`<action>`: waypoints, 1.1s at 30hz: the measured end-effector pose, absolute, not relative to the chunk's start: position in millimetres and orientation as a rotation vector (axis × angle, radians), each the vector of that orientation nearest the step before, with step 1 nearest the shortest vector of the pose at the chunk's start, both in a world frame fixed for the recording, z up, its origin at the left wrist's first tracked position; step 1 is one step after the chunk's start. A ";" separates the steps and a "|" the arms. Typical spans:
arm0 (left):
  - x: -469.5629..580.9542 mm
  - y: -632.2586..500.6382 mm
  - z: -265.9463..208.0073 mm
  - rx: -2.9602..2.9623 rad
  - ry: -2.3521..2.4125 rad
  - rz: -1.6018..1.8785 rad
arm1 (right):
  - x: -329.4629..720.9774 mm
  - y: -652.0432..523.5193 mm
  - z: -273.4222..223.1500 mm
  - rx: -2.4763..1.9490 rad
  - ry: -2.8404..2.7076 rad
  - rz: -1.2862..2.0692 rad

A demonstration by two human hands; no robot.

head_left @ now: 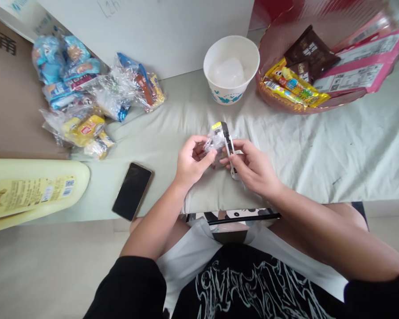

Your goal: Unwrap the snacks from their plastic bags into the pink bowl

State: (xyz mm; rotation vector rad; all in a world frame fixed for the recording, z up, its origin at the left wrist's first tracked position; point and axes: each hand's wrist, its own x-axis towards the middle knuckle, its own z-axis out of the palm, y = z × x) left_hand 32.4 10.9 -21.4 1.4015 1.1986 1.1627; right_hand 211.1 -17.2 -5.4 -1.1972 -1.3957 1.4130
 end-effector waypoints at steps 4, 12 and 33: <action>29.7 13.7 -24.2 1.387 1.257 1.228 | 217.6 -14.2 -0.4 -1.223 -1.488 1.266; 25.7 14.0 -22.1 1.428 1.352 1.411 | 218.5 -12.8 5.4 -1.392 -1.696 1.075; 20.8 8.9 -18.2 1.318 1.402 1.458 | 254.7 16.8 -6.9 -1.689 -1.935 0.264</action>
